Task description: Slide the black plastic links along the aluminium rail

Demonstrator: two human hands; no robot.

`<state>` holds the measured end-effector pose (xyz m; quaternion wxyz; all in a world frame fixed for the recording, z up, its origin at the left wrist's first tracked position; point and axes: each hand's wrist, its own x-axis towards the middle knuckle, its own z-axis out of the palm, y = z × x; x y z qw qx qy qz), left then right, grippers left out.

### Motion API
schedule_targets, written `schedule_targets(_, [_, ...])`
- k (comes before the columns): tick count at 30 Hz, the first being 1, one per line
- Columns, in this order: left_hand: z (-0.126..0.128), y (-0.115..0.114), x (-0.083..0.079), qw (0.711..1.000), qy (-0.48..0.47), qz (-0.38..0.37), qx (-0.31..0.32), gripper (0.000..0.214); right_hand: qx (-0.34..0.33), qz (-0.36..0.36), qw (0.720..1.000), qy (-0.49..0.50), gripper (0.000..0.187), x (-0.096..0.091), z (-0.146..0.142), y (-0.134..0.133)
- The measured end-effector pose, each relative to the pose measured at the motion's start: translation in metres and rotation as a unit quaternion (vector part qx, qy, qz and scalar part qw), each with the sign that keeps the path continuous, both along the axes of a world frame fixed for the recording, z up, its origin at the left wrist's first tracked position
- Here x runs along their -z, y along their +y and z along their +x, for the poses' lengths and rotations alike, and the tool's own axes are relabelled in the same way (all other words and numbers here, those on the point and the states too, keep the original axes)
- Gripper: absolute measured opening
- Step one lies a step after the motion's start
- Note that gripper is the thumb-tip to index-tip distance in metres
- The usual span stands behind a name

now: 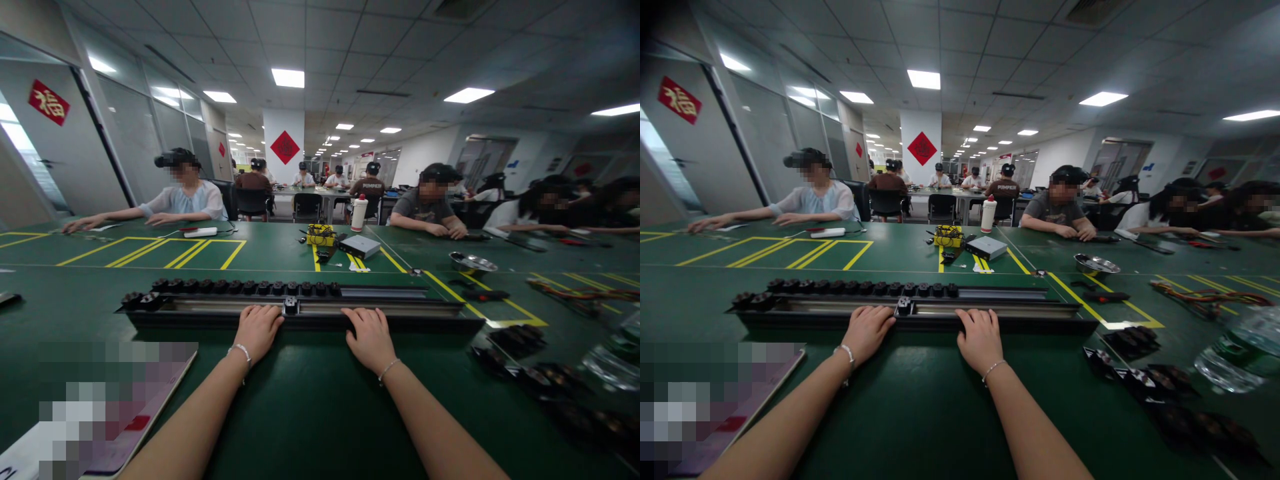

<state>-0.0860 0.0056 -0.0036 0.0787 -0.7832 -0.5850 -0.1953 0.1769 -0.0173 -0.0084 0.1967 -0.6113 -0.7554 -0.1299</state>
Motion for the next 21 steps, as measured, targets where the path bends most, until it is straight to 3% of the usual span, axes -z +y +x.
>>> schedule_targets(21, [-0.0001, 0.0013, -0.0031, 1.0, 0.002, -0.019, -0.004, 0.031, -0.001, -0.002, 1.0, -0.001, 0.042, -0.001, -0.0002, -0.0002])
